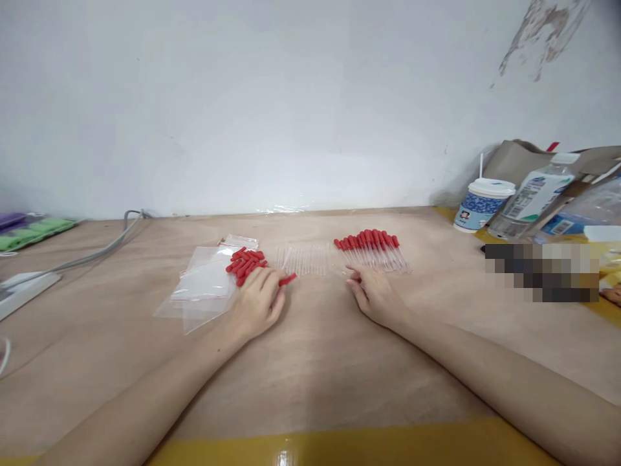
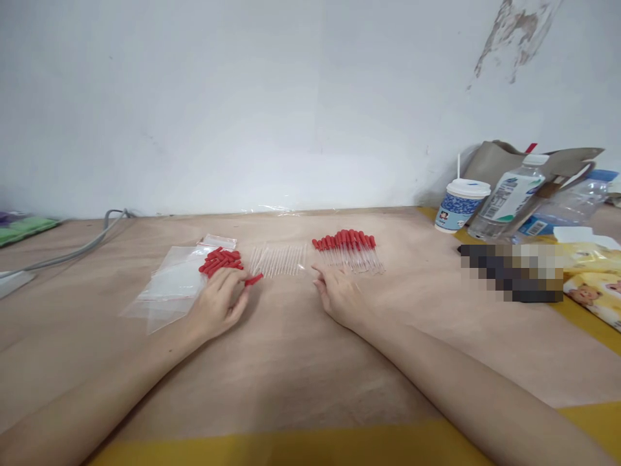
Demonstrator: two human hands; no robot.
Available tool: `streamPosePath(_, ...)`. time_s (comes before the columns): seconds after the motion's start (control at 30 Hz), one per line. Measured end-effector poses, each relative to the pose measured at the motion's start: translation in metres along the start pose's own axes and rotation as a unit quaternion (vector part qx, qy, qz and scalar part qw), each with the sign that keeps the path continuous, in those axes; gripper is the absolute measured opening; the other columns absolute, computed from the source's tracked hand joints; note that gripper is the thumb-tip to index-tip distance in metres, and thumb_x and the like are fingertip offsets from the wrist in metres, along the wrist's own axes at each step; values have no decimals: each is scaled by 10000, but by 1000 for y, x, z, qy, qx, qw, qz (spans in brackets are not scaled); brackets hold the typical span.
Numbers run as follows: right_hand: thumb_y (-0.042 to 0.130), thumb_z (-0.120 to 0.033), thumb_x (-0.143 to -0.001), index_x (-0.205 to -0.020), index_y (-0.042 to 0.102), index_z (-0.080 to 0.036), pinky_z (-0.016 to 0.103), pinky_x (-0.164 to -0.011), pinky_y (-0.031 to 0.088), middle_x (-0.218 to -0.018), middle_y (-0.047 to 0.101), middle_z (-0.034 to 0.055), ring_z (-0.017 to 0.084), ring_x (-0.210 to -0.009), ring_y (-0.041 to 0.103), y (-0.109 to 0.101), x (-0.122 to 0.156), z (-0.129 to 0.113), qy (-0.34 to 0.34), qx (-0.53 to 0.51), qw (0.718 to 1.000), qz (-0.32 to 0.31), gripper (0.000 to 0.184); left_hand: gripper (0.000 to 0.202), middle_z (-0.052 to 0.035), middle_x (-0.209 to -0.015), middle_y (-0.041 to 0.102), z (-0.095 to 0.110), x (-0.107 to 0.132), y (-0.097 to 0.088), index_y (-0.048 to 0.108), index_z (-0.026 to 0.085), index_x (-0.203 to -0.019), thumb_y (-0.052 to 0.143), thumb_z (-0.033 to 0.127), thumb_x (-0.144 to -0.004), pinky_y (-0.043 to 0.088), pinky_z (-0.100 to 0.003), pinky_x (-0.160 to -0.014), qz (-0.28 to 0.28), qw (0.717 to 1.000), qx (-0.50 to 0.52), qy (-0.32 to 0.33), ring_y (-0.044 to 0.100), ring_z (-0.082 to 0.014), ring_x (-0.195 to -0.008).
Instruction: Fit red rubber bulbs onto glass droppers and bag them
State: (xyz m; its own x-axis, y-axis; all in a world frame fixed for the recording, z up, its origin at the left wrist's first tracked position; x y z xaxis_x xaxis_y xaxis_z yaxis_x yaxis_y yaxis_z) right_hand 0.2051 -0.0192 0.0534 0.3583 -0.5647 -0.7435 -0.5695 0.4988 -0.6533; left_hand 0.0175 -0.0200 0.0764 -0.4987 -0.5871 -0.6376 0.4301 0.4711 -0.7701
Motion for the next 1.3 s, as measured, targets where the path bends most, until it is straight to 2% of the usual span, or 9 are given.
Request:
streamPosePath(0.07,372,-176,-892,-1139,474,-162,334,-740,402,-815,628,58,181,-767,568,2,-1,-8,-26,-11,999,-15,267,253,-85,-947,580,10,3,11,518,142,-1055,424,129,-821,436,-315,-790,-44,995,85,10,537,-195,-882)
streamPosePath(0.2,381,-171,-888,-1022,548,-162,334,-752,387,-852,631,69,177,-789,563,6,-2,-16,-42,-22,998,-48,214,272,-70,-953,574,20,5,33,591,164,-1047,433,126,-829,454,-278,-763,-128,976,176,-10,558,-158,-842)
streamPosePath(0.33,404,-192,-883,-970,567,-164,325,-747,367,-849,620,67,169,-782,547,9,-1,-15,-30,-35,997,-65,187,183,-47,-871,579,15,1,39,660,183,-920,506,230,-834,451,-290,-742,-136,970,192,-61,557,-159,-801)
streamPosePath(0.47,415,-202,-879,-952,574,-160,315,-733,345,-824,623,52,150,-746,550,12,-2,-20,-35,-48,995,-79,180,172,-33,-834,590,3,0,40,647,182,-867,498,264,-848,448,-282,-687,-115,957,234,-129,556,-151,-754)
streamPosePath(0.57,407,-213,-881,-938,577,-159,311,-714,329,-781,632,37,130,-675,551,12,-3,-27,-36,-61,994,-86,187,180,-35,-840,607,-4,3,46,593,169,-916,486,299,-854,455,-281,-672,-102,928,312,-177,564,-151,-748)
streamPosePath(0.77,415,-236,-881,-936,581,-156,294,-669,317,-701,617,14,106,-590,529,10,-7,-31,-9,-98,992,-74,193,175,-16,-781,583,-2,8,62,503,151,-915,509,307,-839,478,-273,-657,-106,836,490,-224,583,-119,-670)
streamPosePath(0.9,429,-234,-877,-936,587,-162,295,-674,313,-703,624,9,106,-591,524,13,-6,-33,-7,-111,990,-81,184,197,-17,-784,589,0,8,65,496,144,-920,534,314,-827,482,-266,-650,-104,809,527,-238,600,-116,-672)
streamPosePath(1.17,432,-251,-886,-937,606,-186,295,-680,310,-726,659,2,106,-592,516,23,-2,-31,-12,-146,981,-131,193,215,-8,-652,600,-1,15,70,565,122,-872,571,322,-795,485,-235,-577,-121,807,520,-253,576,-104,-584)
streamPosePath(1.3,426,-227,-889,-909,612,-214,302,-692,287,-748,674,-20,96,-555,484,23,-5,-29,-29,-129,976,-172,188,199,1,-624,588,6,16,69,591,123,-862,558,309,-799,483,-229,-562,-151,812,512,-237,561,-95,-557)
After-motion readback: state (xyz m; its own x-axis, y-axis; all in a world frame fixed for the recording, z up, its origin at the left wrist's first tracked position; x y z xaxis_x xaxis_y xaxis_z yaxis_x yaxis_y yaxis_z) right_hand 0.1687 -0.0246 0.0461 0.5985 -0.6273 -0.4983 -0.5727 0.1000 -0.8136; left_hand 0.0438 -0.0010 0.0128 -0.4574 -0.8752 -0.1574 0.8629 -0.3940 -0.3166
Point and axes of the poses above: each hand's wrist, its own x-axis away from the middle knuckle, its own y-axis out of the palm, z = x × y, the point moved 9 cm from there along -x, towards the middle knuckle
